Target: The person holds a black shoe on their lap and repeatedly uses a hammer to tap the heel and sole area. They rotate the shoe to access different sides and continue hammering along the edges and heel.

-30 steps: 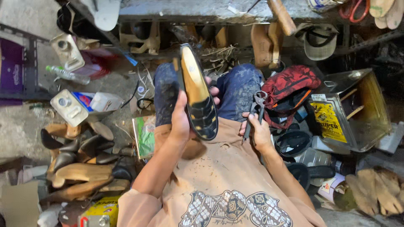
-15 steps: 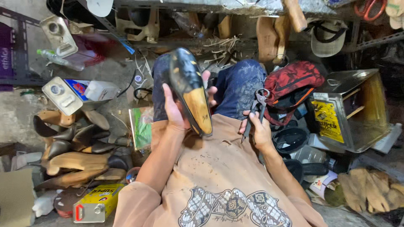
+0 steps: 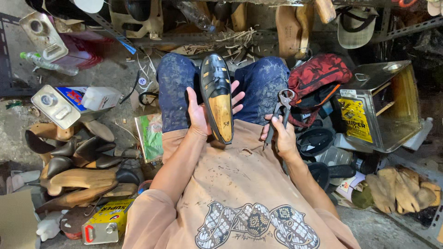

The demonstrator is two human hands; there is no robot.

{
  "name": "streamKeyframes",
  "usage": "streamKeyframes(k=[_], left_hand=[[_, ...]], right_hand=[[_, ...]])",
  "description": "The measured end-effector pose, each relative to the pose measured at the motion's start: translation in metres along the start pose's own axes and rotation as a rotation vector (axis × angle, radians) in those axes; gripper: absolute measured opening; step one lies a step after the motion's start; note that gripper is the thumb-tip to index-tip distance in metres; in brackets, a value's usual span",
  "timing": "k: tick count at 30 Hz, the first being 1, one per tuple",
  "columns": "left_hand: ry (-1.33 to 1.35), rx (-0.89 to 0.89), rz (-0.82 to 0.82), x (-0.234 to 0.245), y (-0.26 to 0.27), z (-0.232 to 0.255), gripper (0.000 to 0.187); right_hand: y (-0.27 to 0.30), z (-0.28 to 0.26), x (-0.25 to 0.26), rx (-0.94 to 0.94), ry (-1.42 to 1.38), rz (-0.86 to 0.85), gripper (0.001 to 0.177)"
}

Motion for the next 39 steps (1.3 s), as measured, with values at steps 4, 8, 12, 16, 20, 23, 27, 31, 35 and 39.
streamKeyframes(k=[4, 8, 12, 16, 20, 23, 27, 31, 35, 39], left_hand=[[0.006, 0.004, 0.001, 0.0, 0.002, 0.002, 0.116], [-0.024, -0.005, 0.0, 0.001, 0.003, 0.001, 0.117], [-0.102, -0.027, -0.042, -0.003, 0.006, -0.002, 0.117], [-0.28, -0.221, -0.09, -0.053, 0.003, 0.007, 0.105], [-0.889, -0.789, 0.059, -0.12, 0.024, 0.018, 0.094], [-0.101, -0.304, 0.069, -0.069, 0.024, 0.032, 0.083], [-0.108, -0.273, 0.066, -0.04, 0.006, 0.03, 0.062], [0.037, -0.244, 0.008, -0.032, -0.006, 0.024, 0.063], [0.051, -0.229, 0.027, -0.023, -0.013, 0.022, 0.061], [0.054, -0.236, 0.046, -0.025, -0.013, 0.022, 0.061]], right_hand=[[0.0, -0.002, -0.002, -0.012, 0.004, -0.009, 0.038], [0.0, -0.004, -0.004, 0.003, 0.021, -0.011, 0.039], [0.004, -0.007, -0.005, 0.007, 0.014, -0.011, 0.04], [-0.003, -0.009, -0.006, 0.02, 0.009, 0.002, 0.038], [0.009, -0.026, -0.019, -0.076, -0.032, 0.006, 0.031], [0.002, -0.004, -0.005, -0.03, -0.023, 0.016, 0.034], [0.001, -0.006, -0.006, -0.015, -0.007, -0.006, 0.035], [-0.001, -0.007, -0.006, -0.007, 0.008, -0.003, 0.036], [-0.002, -0.005, -0.004, 0.005, -0.008, -0.011, 0.036], [-0.004, -0.002, -0.001, 0.001, -0.009, -0.025, 0.037]])
Point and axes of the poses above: each hand's wrist, its own y-axis away from the middle knuckle, its own x-axis out of the back of the hand, z = x × y, the point moved 3 cm from there along -y, towards the middle knuckle, and after that the axes turned 1 degree about y, right-handed, at the moved point
